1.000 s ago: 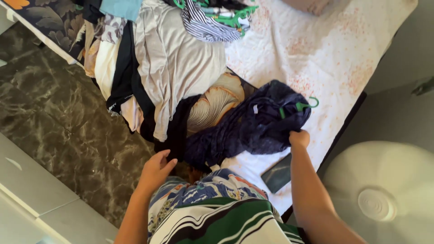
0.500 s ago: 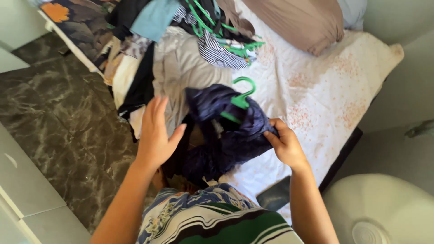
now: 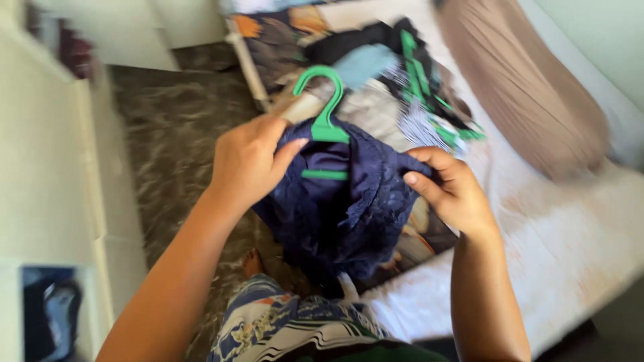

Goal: Hanging various pieces of clothing on hangers and placing them in a closet.

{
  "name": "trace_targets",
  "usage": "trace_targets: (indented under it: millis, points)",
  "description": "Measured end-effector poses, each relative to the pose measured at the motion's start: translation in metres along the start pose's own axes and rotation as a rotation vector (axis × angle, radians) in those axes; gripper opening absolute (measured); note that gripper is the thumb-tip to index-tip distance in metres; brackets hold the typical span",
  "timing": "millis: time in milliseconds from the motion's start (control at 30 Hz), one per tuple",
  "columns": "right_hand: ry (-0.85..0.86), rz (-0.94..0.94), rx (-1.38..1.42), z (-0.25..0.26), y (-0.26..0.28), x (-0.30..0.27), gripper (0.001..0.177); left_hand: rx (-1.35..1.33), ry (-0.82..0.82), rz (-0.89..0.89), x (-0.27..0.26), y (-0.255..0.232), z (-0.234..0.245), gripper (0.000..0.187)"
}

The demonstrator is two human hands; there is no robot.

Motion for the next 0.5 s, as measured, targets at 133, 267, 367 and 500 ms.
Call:
trace_targets:
  millis: [133, 267, 367, 500]
  points:
    - [0.036, 0.081, 0.119, -0.034, 0.032, 0.049, 0.035, 0.168, -0.057, 0.035, -0.001, 0.031, 0.063, 0.027]
    - [-0.032, 0.192, -0.081, -0.063, 0.083, 0.090, 0.044, 0.244, -0.196, 0.067, -0.012, 0.049, 0.122, 0.026]
    - [0.018, 0.363, 0.011, -0.105, 0.145, 0.108, 0.045, 0.288, -0.267, 0.088, -0.036, 0.062, 0.166, 0.025]
    - [0.037, 0.494, -0.192, -0.157, 0.178, 0.130, 0.026, 0.290, -0.328, 0.135, -0.068, 0.081, 0.210, 0.022]
Point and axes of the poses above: each hand's wrist, its own x-axis towards the middle knuckle, its own z-axis out of the back of the hand, y = z × x, the point moved 6 cm from there along x, towards the middle knuckle, and after that the axes turned 6 degrees about -z, right-handed, at the moved point
